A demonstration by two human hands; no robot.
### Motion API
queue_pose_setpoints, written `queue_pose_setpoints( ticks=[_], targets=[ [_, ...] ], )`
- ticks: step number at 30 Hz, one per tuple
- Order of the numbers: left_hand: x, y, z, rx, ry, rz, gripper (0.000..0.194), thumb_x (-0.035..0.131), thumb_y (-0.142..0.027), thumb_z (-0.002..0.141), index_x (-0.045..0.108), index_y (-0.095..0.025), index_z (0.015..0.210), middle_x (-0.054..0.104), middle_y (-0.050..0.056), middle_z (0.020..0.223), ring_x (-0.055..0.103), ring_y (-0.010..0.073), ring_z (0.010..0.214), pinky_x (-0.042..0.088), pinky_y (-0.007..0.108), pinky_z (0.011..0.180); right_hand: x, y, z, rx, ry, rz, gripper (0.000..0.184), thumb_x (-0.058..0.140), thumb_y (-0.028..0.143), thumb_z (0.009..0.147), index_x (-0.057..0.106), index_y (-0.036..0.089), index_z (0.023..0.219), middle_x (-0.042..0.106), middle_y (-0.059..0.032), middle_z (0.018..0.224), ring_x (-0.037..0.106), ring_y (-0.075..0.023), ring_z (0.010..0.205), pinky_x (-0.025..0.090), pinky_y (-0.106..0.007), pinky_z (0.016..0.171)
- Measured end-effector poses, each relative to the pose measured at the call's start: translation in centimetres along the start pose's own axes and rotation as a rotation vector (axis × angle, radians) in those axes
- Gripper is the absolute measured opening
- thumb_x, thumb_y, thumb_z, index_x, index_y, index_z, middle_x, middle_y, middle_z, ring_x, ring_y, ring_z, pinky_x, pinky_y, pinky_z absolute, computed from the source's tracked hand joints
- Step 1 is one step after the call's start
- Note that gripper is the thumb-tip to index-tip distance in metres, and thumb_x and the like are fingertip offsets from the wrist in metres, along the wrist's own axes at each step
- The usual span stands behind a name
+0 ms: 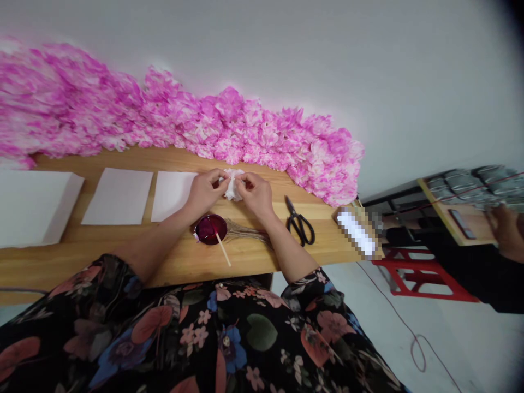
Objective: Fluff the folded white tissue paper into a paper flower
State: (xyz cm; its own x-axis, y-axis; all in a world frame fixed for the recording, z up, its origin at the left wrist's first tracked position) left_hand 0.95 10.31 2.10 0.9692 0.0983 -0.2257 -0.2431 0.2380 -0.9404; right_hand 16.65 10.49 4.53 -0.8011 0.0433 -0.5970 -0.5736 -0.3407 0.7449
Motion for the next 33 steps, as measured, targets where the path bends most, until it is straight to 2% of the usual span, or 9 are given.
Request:
queue_pose_setpoints(
  ticks=[6,13,19,22,28,33],
  targets=[
    [0.1,0.6,0.1,-0.032,0.002,-0.03,0.016,0.064,-0.032,0.08,0.071,-0.018,0.084,0.069,-0.001,0.071,0.056,0.0119,0.06,0.041,0.023,0.059,0.0,0.2,0.1,-0.017,0.013,-0.019,0.015,0.06,0.029,0.091,0.073,0.022,0.091,0.076,-0.0025,0.093,0.063,-0.0181,0.082,0.046,-0.031,0.077],
    [0.4,-0.3,-0.1,0.02,0.04,-0.016,0.022,0.062,-0.038,0.08,0.07,-0.018,0.083,0.068,-0.001,0.07,0.056,0.012,0.059,0.041,0.023,0.059,-0.6,1.4,0.0,-0.077,-0.014,-0.115,0.013,0.064,0.03,0.091,0.074,0.023,0.09,0.076,-0.0036,0.092,0.063,-0.0198,0.085,0.046,-0.033,0.08],
    [0.5,-0.2,-0.2,0.0,0.058,-0.002,0.024,0.062,-0.038,0.082,0.069,-0.018,0.093,0.068,-0.001,0.072,0.057,0.0134,0.061,0.042,0.024,0.06,-0.4,0.2,0.1,0.004,-0.01,0.066,0.015,0.059,0.032,0.091,0.068,0.023,0.084,0.071,-0.0013,0.085,0.061,-0.0179,0.078,0.046,-0.031,0.075],
    [0.6,-0.7,-0.3,0.014,0.075,0.068,0.025,0.065,-0.036,0.081,0.068,-0.019,0.098,0.068,-0.002,0.073,0.057,0.0137,0.063,0.041,0.024,0.06,-0.2,0.1,0.1,0.014,0.002,0.077,0.015,0.06,0.034,0.091,0.068,0.023,0.083,0.07,-0.0004,0.082,0.06,-0.0175,0.077,0.045,-0.031,0.073],
    [0.0,-1.2,-0.2,0.02,0.037,0.156,0.016,0.064,-0.033,0.08,0.07,-0.019,0.085,0.06,-0.006,0.06,0.046,0.0111,0.053,0.035,0.025,0.056,-0.1,1.3,-0.1,-0.062,0.01,-0.036,0.016,0.061,0.033,0.093,0.07,0.023,0.083,0.072,-0.0011,0.085,0.061,-0.0176,0.081,0.043,-0.031,0.077],
    [0.2,-0.1,0.1,-0.004,0.032,0.033,0.018,0.061,-0.032,0.081,0.071,-0.018,0.084,0.068,-0.002,0.07,0.053,0.0114,0.059,0.039,0.023,0.058,-0.2,1.2,0.0,-0.063,-0.008,-0.051,0.016,0.059,0.031,0.093,0.07,0.023,0.084,0.073,-0.0018,0.087,0.062,-0.0179,0.082,0.044,-0.032,0.079]
  ],
)
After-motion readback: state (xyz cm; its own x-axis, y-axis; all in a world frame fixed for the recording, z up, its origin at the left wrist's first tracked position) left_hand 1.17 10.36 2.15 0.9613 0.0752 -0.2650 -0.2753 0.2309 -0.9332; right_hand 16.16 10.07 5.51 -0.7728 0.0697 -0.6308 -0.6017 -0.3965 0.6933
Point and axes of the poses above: each hand's wrist, its own z-axis towards the middle knuckle, its own x-axis out of the palm, y = z × x, the point moved 10 cm from there along z, towards the middle knuckle
